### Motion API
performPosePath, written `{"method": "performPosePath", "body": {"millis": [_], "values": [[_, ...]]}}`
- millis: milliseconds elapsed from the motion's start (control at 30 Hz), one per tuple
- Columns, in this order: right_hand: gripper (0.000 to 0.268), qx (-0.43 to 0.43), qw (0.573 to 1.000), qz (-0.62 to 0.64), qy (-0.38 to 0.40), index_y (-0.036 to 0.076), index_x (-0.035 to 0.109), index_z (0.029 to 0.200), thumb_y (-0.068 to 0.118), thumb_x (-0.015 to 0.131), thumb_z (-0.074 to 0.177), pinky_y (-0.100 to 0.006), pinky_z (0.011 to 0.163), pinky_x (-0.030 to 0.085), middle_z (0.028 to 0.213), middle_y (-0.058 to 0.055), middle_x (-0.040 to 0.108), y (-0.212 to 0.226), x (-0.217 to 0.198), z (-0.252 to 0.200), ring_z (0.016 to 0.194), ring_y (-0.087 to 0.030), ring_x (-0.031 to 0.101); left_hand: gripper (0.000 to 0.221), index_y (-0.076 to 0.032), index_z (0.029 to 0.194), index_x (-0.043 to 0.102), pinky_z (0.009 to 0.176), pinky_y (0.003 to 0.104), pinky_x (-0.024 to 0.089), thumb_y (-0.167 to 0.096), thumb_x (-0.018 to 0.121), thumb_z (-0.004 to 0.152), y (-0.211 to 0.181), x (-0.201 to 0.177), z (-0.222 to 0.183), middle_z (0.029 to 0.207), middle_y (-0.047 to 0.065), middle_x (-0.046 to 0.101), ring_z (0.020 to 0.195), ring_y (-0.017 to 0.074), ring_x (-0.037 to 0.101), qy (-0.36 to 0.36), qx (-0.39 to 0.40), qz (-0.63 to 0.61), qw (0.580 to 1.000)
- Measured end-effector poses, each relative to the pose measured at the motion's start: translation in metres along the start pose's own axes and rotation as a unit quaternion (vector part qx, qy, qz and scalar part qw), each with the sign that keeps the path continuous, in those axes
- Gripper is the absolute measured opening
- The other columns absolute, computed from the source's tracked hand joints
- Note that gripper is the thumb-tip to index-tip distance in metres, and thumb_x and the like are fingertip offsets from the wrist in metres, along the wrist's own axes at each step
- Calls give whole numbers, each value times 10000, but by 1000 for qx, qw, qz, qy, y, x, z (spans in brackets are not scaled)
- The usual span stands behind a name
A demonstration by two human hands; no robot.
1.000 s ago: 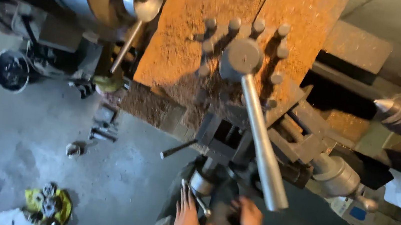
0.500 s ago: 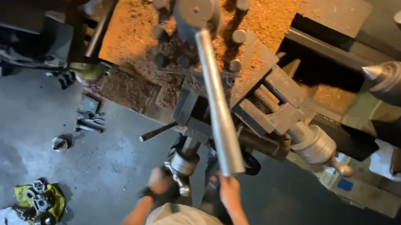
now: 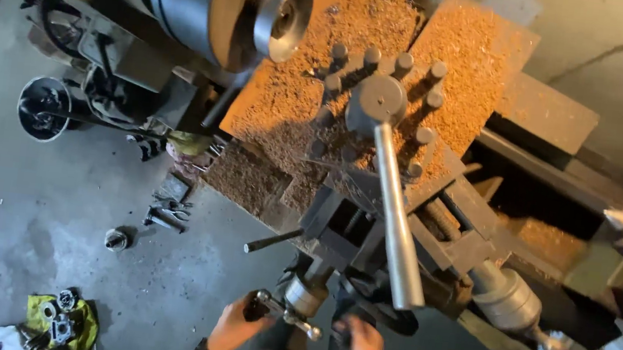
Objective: Using a metal lathe to machine and adjust metal components.
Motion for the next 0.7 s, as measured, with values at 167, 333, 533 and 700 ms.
{"method": "performPosePath", "body": {"millis": [167, 333, 533, 700], "values": [[334, -35, 998, 8, 60, -47, 720, 1095, 244, 584, 1005, -435, 836, 579, 960, -207, 765, 15, 39, 84, 868, -323, 747, 560, -6, 1088, 620, 697, 441, 569, -319, 880, 705, 40, 31, 15, 883, 181, 760, 806, 362, 744, -54, 59, 20, 997], [313, -284, 885, -370, -9, 68, 728, 1138, 251, 525, 986, -382, 912, 550, 1021, -141, 741, -139, -132, 47, 933, -274, 728, 333, -39, 1067, 689, 712, 455, 582, -238, 761, 810, 116, 110, 73, 894, 209, 756, 882, 403, 741, -8, 75, 53, 996], [417, 45, 997, 44, 33, -93, 749, 1123, 286, 627, 999, -450, 861, 591, 1030, -265, 802, -30, 52, 5, 914, -336, 761, 379, -108, 1137, 710, 814, 432, 560, -198, 769, 773, 126, 202, 23, 978, 189, 741, 923, 329, 724, 3, 69, -42, 997], [360, -50, 967, -249, 26, 51, 718, 1219, 313, 589, 1010, -431, 881, 570, 1101, -222, 762, -33, 11, -5, 976, -323, 727, 288, -98, 1055, 725, 853, 383, 589, -255, 791, 823, 157, 236, 34, 896, 147, 765, 907, 256, 770, 96, 17, -25, 995]]}}
Point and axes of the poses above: each hand's wrist, its own z-axis towards the middle knuckle, its own x-axis out of the palm, y = z × x, the point moved 2 cm from there along z, towards the middle knuckle
